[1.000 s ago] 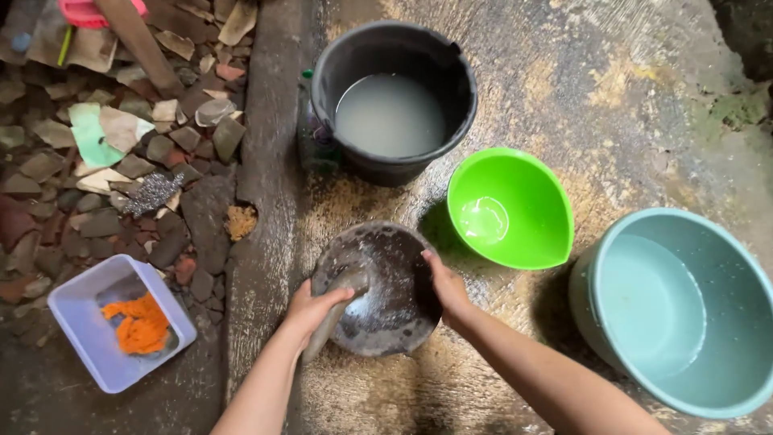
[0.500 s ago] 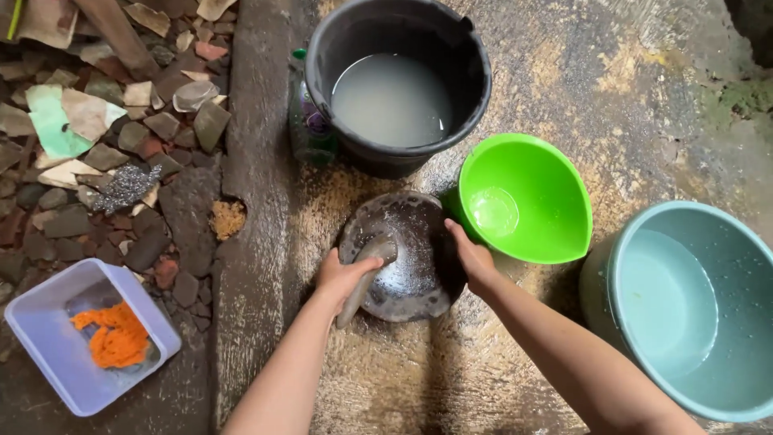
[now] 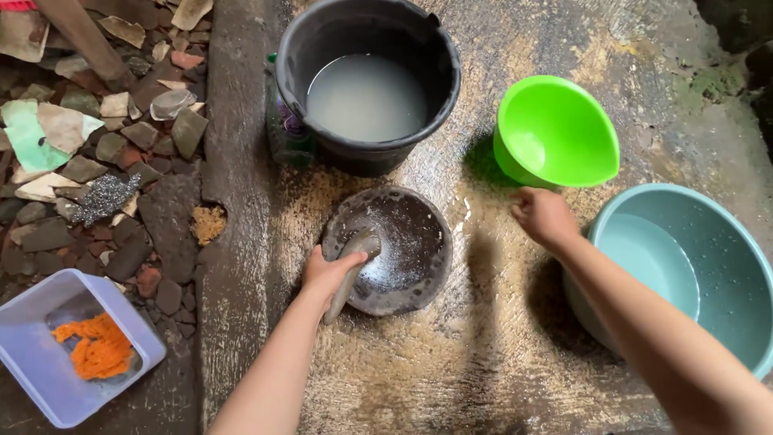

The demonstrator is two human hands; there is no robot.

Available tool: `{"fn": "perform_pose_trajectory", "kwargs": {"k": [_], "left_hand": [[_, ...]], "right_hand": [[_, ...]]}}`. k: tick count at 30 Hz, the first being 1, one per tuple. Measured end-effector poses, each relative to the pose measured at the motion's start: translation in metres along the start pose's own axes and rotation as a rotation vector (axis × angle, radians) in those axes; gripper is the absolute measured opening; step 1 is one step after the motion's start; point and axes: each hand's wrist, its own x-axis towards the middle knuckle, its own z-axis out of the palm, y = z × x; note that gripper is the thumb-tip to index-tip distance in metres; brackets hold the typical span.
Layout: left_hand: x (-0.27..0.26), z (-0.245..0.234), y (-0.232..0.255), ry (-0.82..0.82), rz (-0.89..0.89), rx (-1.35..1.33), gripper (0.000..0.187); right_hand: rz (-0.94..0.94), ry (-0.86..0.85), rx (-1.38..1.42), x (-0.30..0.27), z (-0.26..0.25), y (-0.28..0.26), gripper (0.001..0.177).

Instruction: Stirring a vegetable dish in a pan and then washing a stone mortar and pestle in an outdoor washing area.

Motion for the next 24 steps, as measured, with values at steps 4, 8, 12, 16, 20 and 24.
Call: {"fn": "perform_pose_trajectory", "kwargs": {"k": [4,8,12,16,20,24], "left_hand": [[-0.012,-0.001,0.008,-0.001,0.006,0.048,0.121],[-0.018,0.002,0.010,-0.013,-0.033,0.128,0.127],[-0.021,0.010,0.009,0.076,0.028,0.153,0.132],[-0.042,0.013,0.017,0.261,0.197,0.474,0.117],[-0.047,0.019,0.019,0.296,0.275,0.586,0.113],[-0.054,0.030,0.020,0.422,0.418,0.591,0.105]], "right_hand": [[-0.154,0.451,-0.269,-0.067,-0.014,0.047,0.047],[0.119,0.380,-0.075,-0.071,0.025,0.099,0.097],[0.307,0.188,0.038,-0.075,0.040,0.100,0.101],[0.239,0.183,0.031,-0.086,0.046,0.084,0.101],[0.151,0.126,0.040,-0.104,0.045,0.053,0.102],[-0.006,0.128,0.082,-0.115,0.054,0.039,0.101]]}}
